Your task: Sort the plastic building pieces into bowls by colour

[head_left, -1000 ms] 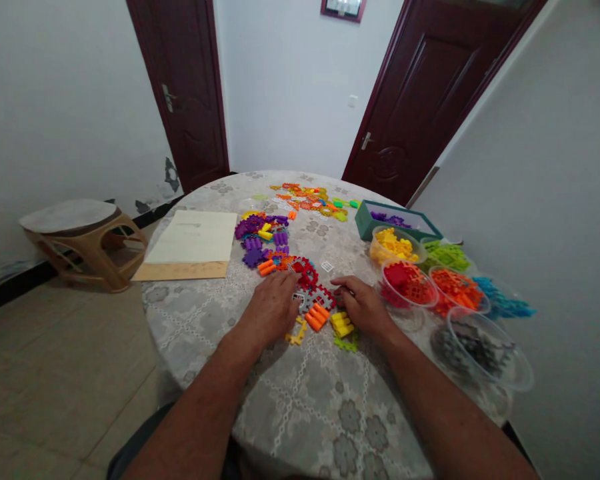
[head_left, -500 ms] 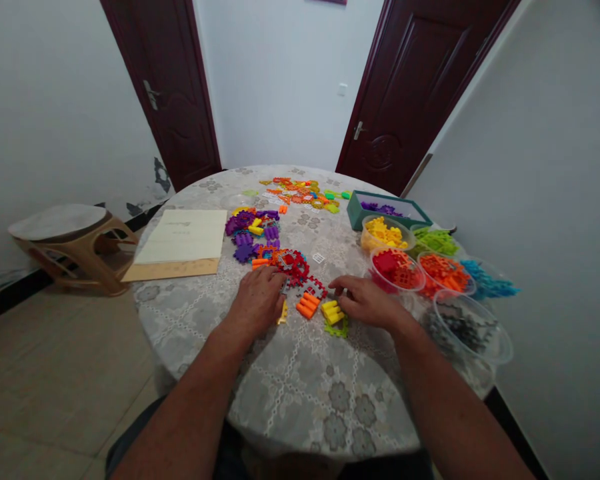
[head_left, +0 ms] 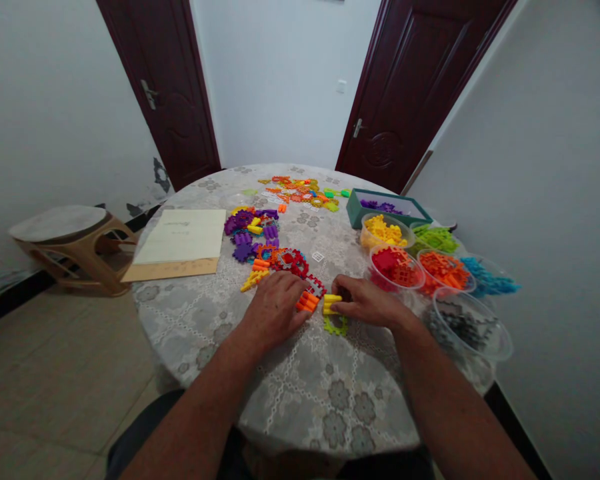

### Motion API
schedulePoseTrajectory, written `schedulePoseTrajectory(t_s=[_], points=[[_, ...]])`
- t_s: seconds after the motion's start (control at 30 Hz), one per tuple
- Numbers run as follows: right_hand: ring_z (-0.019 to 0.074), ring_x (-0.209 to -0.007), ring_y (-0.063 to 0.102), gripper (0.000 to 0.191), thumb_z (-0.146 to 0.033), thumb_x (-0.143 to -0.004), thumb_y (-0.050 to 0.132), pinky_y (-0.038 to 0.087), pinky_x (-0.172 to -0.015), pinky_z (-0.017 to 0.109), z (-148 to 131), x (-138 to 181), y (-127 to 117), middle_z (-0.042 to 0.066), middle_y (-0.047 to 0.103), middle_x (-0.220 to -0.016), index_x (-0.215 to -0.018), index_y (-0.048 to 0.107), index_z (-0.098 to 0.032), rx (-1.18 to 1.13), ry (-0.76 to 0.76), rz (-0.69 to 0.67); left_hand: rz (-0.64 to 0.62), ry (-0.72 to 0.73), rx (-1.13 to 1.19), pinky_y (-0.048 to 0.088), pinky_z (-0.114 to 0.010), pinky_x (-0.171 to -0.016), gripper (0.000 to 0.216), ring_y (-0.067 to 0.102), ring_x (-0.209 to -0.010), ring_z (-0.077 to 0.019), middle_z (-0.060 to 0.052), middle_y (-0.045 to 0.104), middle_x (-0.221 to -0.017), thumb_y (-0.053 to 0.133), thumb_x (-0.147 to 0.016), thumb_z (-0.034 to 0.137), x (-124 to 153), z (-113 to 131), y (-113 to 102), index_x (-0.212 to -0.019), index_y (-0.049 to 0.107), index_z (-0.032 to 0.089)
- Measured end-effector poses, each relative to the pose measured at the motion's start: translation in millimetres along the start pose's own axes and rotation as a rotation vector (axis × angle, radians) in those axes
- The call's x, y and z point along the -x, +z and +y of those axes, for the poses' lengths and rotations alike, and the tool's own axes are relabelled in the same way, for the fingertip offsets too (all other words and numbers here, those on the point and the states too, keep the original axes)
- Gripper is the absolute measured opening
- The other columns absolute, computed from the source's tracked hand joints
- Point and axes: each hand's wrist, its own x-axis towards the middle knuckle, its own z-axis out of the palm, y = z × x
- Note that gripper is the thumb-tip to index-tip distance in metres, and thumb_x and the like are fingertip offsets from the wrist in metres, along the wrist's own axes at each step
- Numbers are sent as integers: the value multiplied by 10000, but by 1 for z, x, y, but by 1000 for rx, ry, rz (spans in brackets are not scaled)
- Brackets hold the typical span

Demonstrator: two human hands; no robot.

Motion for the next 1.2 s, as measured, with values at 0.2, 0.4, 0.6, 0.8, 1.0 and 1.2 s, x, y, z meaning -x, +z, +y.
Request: schedulePoseTrajectory(t_s=[0.2,0.4,0.6,0.8,1.0,1.2], points=[[153,-767,584,147,-247,-929,620,401,-680,261,0,-3,4,-6,674,-879,-1058,680,-209,12,-115,77,-126,-38,-87,443,-543,-1065,482,587,-1217,-347,-128,709,-1218,815,-844,313,-2,12,12,-1291,668,209],[154,-771,585,112,-189,-906,585,387,-678,262,1,-5,5,-2,664,-874,-990,657,-202,32,-117,142,-81,-81,-14,487,-519,-1050,486,596,-1193,-330,-149,655,-1253,765,-880,306,-2,9,14,-1328,631,171],[141,-731,579,77,-208,-947,596,371,-653,259,-5,-9,9,-26,644,-818,-1005,646,-207,-11,-150,203,78,-114,123,569,-482,-1001,439,619,-1172,-299,-151,580,-1269,644,-901,163,0,1,11,-1336,583,175],[145,-817,620,188,-179,-943,641,439,-737,260,-13,-13,15,18,716,-990,-1114,712,-209,-68,-223,339,169,-60,97,574,-534,-1040,437,627,-1221,-320,-141,581,-1296,578,-923,150,-2,-8,10,-1354,572,222],[138,-753,623,167,-212,-964,654,445,-702,255,-30,-4,-3,8,732,-926,-1121,711,-212,-42,-100,392,274,-85,91,528,-542,-1130,489,591,-1353,-326,-152,598,-1399,558,-932,167,0,-20,6,-1418,535,219],[235,-951,661,182,-203,-961,609,495,-906,368,-12,-9,-80,112,747,-1059,-1107,717,-189,356,60,669,259,-188,183,516,-512,-1126,559,623,-1316,-302,-151,637,-1400,576,-936,194,1,-21,0,-1488,486,212]])
